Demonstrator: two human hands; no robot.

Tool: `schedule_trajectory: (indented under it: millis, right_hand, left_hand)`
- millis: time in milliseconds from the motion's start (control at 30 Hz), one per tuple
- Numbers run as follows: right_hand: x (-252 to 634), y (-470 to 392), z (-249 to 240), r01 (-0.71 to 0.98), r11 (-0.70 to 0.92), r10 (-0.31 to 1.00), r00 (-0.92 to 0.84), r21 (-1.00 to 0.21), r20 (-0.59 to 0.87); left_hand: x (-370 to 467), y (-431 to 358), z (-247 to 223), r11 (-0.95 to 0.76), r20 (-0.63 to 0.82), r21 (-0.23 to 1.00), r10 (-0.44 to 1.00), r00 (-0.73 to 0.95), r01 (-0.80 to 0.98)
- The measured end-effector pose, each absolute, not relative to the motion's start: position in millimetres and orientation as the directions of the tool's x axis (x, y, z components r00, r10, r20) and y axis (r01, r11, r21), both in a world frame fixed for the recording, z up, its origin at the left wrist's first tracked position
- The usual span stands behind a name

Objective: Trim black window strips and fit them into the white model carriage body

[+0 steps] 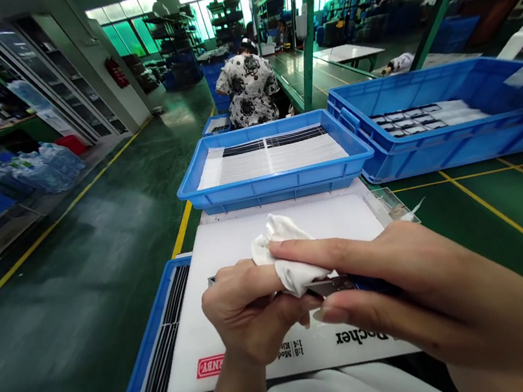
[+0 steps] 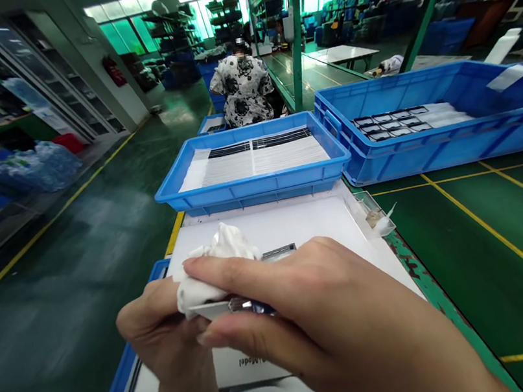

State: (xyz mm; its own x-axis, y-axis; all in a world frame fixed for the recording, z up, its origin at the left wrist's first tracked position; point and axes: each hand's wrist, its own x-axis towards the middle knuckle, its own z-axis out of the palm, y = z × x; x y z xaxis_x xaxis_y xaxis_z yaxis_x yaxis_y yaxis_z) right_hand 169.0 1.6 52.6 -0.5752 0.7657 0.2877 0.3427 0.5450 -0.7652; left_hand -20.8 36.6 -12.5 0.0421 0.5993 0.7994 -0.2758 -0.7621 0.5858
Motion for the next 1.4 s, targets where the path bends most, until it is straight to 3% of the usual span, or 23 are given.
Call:
schedule_trajectory:
  millis: [333, 633, 1400]
  right_hand:
    - [164, 6, 50, 0.331, 0.545, 0.760, -0.582, -0.770, 0.287]
    - [161, 7, 46, 0.302, 0.536, 0.762, -0.575, -0.788, 0.298]
    - [152, 8, 42, 0.300, 0.518, 0.762, -0.587, -0.801, 0.273]
  left_hand:
    - [-29, 39, -13, -0.785, 0.802, 0.592, 0.596, 0.040, -0.181]
    - [-33, 43, -13, -0.778, 0.806, 0.588, 0.588, 0.075, -0.222]
    - [-44, 41, -19, -0.791, 0.801, 0.597, 0.597, 0.044, -0.132]
